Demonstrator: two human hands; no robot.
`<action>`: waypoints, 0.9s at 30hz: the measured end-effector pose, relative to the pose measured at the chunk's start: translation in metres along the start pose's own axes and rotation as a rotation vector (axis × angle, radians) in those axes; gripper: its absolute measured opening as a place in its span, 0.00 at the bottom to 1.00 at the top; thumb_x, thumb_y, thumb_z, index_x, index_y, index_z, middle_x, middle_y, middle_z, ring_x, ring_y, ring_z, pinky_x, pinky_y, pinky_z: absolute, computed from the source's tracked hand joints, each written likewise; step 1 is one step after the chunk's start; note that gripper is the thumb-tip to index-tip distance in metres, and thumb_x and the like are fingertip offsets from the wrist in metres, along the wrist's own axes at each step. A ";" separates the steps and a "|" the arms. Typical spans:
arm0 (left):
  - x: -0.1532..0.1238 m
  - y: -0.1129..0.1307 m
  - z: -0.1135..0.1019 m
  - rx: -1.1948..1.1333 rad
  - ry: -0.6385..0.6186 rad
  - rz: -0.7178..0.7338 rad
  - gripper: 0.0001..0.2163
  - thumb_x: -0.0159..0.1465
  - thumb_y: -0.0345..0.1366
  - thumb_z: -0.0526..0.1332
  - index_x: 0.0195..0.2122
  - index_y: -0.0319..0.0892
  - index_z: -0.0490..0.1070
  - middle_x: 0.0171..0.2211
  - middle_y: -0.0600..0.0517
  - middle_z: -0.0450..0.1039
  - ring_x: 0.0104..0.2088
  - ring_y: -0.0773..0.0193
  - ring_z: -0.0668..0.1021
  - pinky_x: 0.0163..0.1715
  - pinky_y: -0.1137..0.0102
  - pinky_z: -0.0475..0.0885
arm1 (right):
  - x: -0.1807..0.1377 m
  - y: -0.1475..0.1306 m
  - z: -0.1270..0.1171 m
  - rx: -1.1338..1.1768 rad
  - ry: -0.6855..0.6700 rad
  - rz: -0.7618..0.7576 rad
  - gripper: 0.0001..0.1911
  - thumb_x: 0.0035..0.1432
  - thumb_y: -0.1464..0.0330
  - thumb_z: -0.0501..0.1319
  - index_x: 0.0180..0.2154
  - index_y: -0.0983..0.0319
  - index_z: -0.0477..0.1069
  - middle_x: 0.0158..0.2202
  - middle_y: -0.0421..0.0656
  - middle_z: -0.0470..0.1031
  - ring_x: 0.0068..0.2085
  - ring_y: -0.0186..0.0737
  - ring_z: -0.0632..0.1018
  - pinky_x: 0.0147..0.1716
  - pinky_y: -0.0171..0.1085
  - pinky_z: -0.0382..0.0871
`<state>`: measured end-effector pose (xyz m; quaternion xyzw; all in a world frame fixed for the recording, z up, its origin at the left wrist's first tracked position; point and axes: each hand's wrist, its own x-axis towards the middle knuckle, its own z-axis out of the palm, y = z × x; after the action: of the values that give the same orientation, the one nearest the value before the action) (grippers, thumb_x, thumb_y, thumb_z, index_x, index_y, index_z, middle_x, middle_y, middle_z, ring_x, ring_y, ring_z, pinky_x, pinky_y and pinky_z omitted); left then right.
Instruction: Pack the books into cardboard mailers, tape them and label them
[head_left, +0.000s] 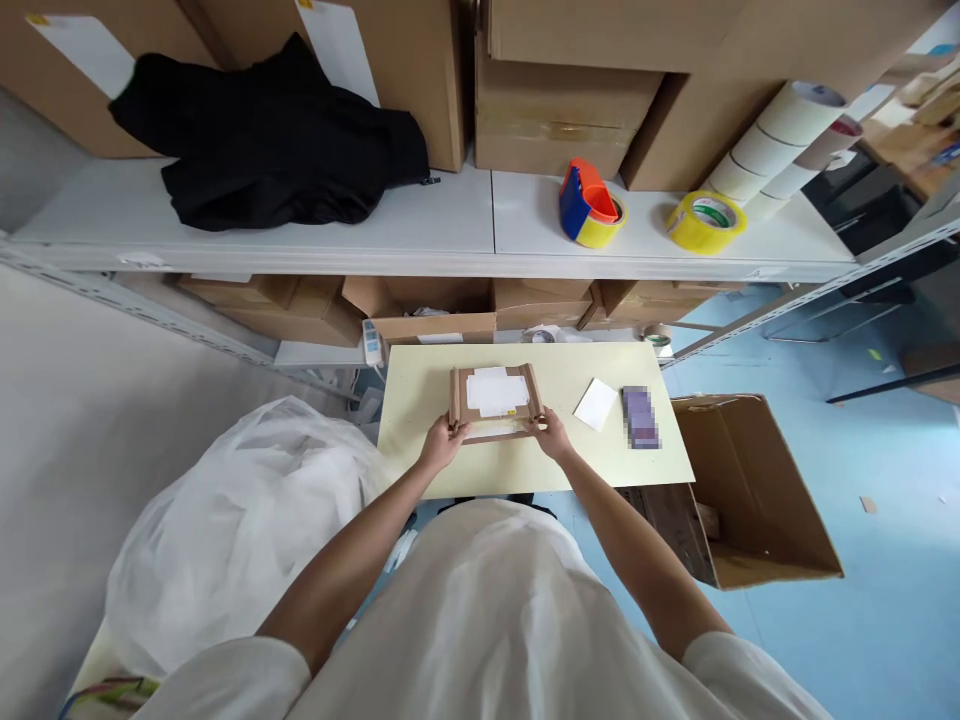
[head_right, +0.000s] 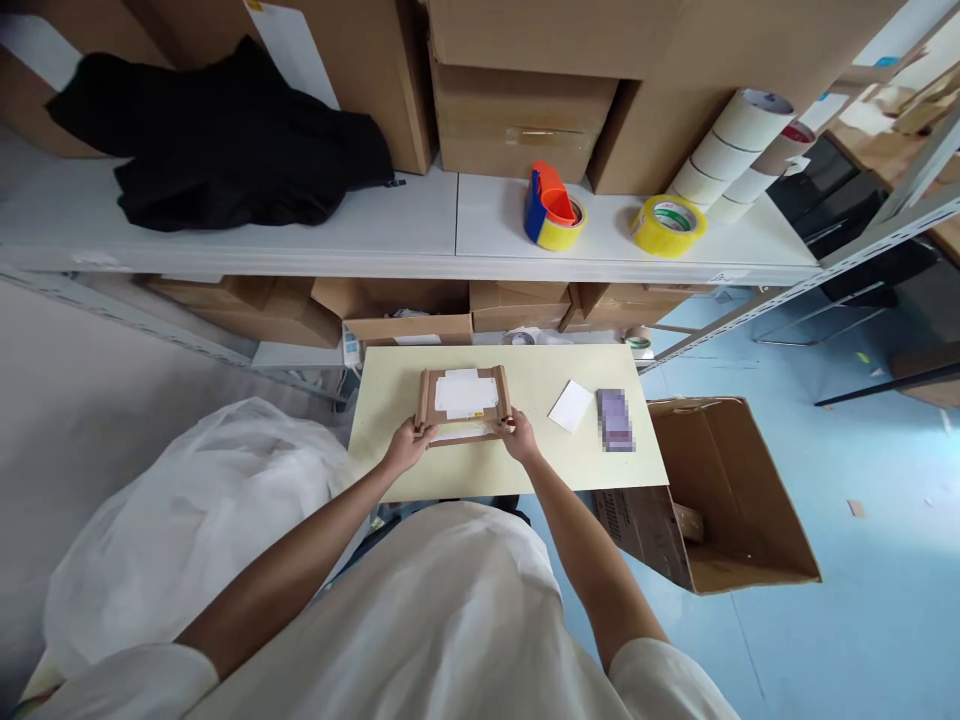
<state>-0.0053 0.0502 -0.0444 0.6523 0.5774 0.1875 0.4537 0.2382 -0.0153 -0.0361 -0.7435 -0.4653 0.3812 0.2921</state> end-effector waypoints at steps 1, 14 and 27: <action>-0.002 0.010 -0.003 0.038 0.025 0.048 0.17 0.56 0.44 0.61 0.44 0.39 0.70 0.36 0.48 0.73 0.34 0.61 0.77 0.36 0.69 0.72 | -0.001 -0.003 -0.010 -0.016 0.012 -0.009 0.17 0.57 0.61 0.55 0.45 0.63 0.69 0.44 0.48 0.73 0.40 0.40 0.76 0.38 0.36 0.70; -0.007 0.072 0.032 0.260 -0.042 -0.218 0.22 0.62 0.53 0.50 0.28 0.41 0.72 0.27 0.48 0.75 0.32 0.57 0.77 0.27 0.71 0.64 | 0.001 -0.002 -0.074 -0.533 -0.132 -0.001 0.25 0.61 0.50 0.48 0.37 0.63 0.72 0.38 0.52 0.75 0.38 0.45 0.76 0.33 0.36 0.63; -0.010 0.065 0.037 0.401 0.142 -0.191 0.22 0.67 0.48 0.43 0.35 0.41 0.73 0.33 0.45 0.75 0.39 0.55 0.76 0.34 0.69 0.65 | 0.010 0.029 -0.062 -0.149 -0.181 0.011 0.25 0.61 0.52 0.49 0.49 0.62 0.69 0.43 0.48 0.75 0.42 0.40 0.76 0.39 0.35 0.68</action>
<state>0.0585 0.0320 -0.0082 0.6570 0.6928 0.0705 0.2888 0.3068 -0.0221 -0.0285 -0.7283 -0.5128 0.4125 0.1908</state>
